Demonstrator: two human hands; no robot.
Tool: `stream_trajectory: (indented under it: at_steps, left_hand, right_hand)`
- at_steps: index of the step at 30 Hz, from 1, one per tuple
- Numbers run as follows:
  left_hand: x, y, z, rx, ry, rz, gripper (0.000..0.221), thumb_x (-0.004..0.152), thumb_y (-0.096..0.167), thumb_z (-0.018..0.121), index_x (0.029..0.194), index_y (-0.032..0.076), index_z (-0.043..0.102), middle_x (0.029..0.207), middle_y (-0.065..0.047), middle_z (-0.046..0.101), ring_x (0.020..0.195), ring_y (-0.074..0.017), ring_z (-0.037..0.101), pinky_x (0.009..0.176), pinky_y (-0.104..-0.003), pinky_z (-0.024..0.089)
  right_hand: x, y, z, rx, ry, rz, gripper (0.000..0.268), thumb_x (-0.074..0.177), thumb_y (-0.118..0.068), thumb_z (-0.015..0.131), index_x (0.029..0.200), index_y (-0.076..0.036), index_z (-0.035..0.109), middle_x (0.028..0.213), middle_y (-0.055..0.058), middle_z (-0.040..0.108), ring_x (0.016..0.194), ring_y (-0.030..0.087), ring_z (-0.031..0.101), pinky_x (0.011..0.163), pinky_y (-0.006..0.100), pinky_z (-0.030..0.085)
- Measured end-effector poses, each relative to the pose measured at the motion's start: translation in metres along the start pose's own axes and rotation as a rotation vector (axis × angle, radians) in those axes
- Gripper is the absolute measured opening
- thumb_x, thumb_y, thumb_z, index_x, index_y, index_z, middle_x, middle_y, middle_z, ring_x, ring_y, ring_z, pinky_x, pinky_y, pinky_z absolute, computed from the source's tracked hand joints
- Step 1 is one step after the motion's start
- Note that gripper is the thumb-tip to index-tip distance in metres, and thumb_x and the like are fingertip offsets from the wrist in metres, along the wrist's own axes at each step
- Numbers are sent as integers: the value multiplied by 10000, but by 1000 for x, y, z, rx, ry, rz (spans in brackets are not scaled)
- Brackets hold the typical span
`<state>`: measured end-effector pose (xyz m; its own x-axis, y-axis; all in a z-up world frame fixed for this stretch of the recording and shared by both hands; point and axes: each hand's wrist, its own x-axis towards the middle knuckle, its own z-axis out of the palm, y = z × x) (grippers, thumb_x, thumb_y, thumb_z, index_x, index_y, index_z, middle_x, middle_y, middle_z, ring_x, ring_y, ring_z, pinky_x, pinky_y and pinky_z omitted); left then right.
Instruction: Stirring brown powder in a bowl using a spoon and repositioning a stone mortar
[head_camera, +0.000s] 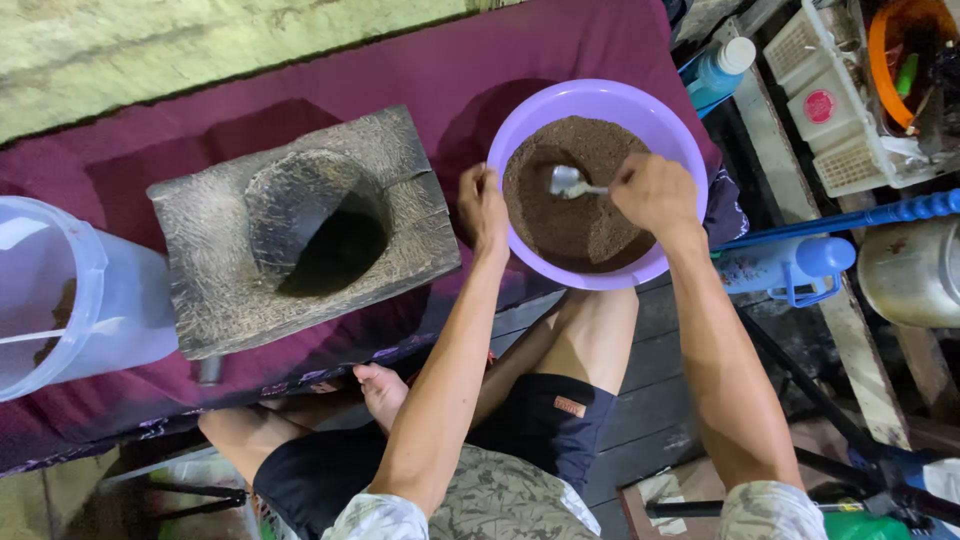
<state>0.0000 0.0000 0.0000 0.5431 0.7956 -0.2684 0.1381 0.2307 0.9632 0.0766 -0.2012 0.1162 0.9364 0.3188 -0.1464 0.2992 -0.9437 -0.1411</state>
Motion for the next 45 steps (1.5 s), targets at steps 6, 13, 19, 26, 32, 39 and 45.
stream_trajectory:
  at_steps: [6, 13, 19, 26, 32, 39, 45]
  left_hand:
    - [0, 24, 3, 37, -116, 21, 373, 971, 341, 660, 1292, 153, 673, 1271, -146, 694, 1258, -346, 618, 1063, -478, 465]
    - [-8, 21, 2, -31, -163, -23, 279, 1009, 282, 622, 1253, 175, 704, 1192, -130, 714, 1171, -295, 649, 1032, -458, 470]
    - [-16, 6, 0, -51, -102, -30, 232, 999, 279, 653, 1206, 207, 733, 1102, -132, 723, 1095, -263, 659, 997, -433, 485]
    - [-36, 10, 5, -158, 38, -69, 249, 979, 272, 693, 1208, 179, 731, 1097, -123, 725, 1079, -240, 658, 988, -412, 485]
    - [-58, 11, 9, -217, 144, -112, 271, 994, 281, 676, 1249, 189, 691, 1121, -116, 692, 1111, -248, 643, 1030, -430, 468]
    - [-20, 33, -3, -10, 117, 141, 387, 1010, 192, 576, 1388, 136, 515, 1437, -192, 551, 1388, -345, 497, 1168, -500, 362]
    - [19, 44, 9, 287, -5, 202, 325, 980, 180, 602, 1299, 126, 623, 1174, -146, 731, 1143, -339, 694, 999, -488, 535]
  right_hand:
    - [-35, -29, -17, -20, -96, -88, 221, 833, -228, 632, 958, -234, 814, 901, 146, 786, 956, 411, 750, 863, 531, 598]
    - [-12, -38, 2, 116, -85, -167, 173, 879, -233, 655, 935, -149, 796, 844, 173, 760, 895, 438, 738, 791, 555, 593]
    - [20, -30, 18, 154, -47, -122, 169, 876, -280, 681, 930, -170, 798, 851, 172, 752, 897, 439, 732, 760, 571, 596]
    - [35, -24, 20, 209, -32, -82, 189, 881, -246, 678, 976, -136, 799, 904, 214, 757, 946, 467, 721, 797, 581, 586]
    - [64, 4, 49, 172, 62, -29, 209, 878, -279, 665, 984, -158, 799, 880, 195, 755, 920, 448, 729, 772, 561, 594]
    - [20, 0, 10, 110, 53, 32, 228, 900, -320, 639, 1033, -204, 784, 918, 182, 766, 968, 465, 723, 858, 556, 581]
    - [-9, -10, -3, 108, -61, -31, 219, 878, -295, 659, 1014, -202, 803, 960, 200, 777, 1006, 470, 715, 891, 553, 574]
